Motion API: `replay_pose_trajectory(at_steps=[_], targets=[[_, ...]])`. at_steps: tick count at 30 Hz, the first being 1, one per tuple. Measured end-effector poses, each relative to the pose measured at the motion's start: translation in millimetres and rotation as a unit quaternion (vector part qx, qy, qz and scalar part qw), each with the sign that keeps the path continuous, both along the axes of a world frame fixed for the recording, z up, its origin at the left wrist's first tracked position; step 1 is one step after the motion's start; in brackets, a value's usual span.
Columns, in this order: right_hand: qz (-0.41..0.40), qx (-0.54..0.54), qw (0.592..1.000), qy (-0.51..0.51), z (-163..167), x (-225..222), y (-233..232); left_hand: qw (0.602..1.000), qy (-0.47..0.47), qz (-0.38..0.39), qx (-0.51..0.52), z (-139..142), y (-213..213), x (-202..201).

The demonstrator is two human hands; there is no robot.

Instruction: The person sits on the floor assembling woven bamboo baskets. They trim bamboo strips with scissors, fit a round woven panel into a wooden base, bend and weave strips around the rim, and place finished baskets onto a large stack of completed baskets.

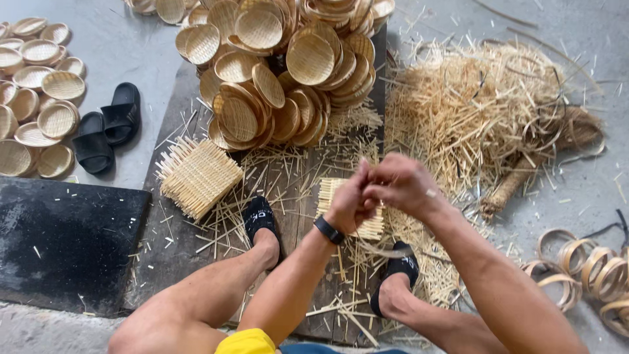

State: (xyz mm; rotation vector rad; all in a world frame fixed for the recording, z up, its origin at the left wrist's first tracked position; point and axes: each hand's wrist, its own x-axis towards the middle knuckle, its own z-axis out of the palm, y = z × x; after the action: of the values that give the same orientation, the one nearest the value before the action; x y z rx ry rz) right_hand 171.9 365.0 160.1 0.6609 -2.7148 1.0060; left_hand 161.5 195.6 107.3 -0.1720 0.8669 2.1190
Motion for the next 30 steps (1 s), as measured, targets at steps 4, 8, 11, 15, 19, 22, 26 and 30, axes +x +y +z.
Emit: replay_pose_trajectory(at_steps=[4, 8, 11, 15, 19, 22, 26, 30], targets=[[-0.166, -0.545, 0.764, -0.303, -11.2, 7.0, 9.9, 0.955, 0.041, 0.276, 0.097, -12.4, -26.7, -24.5], [-0.088, -0.673, 0.655, -0.332, -36.7, 18.8, 6.6, 0.975, -0.017, 0.194, 0.109, -13.7, -44.1, -35.0], [-0.085, -0.679, 0.633, -0.363, -53.1, 20.0, 11.0, 0.998, 0.007, 0.065, -0.015, -11.5, -51.7, -40.2], [-0.043, -0.659, 0.610, -0.438, -71.9, 15.4, 12.6, 0.995, -0.015, 0.013, -0.095, -17.9, -47.8, -40.4], [-0.074, -0.620, 0.624, -0.470, -85.0, 12.5, 11.5, 0.995, -0.035, 0.062, -0.076, -32.0, -39.5, -34.7], [-0.089, -0.585, 0.634, -0.497, -92.6, 9.9, 9.9, 0.995, -0.035, 0.077, -0.061, -38.5, -36.8, -34.2], [-0.130, -0.603, 0.657, -0.434, -106.2, 13.0, 17.4, 0.987, -0.046, 0.079, -0.133, -45.6, -38.8, -37.2], [-0.174, -0.466, 0.749, -0.438, -139.6, 19.6, 32.5, 0.973, -0.081, 0.129, -0.174, -76.6, -44.3, -37.8]])
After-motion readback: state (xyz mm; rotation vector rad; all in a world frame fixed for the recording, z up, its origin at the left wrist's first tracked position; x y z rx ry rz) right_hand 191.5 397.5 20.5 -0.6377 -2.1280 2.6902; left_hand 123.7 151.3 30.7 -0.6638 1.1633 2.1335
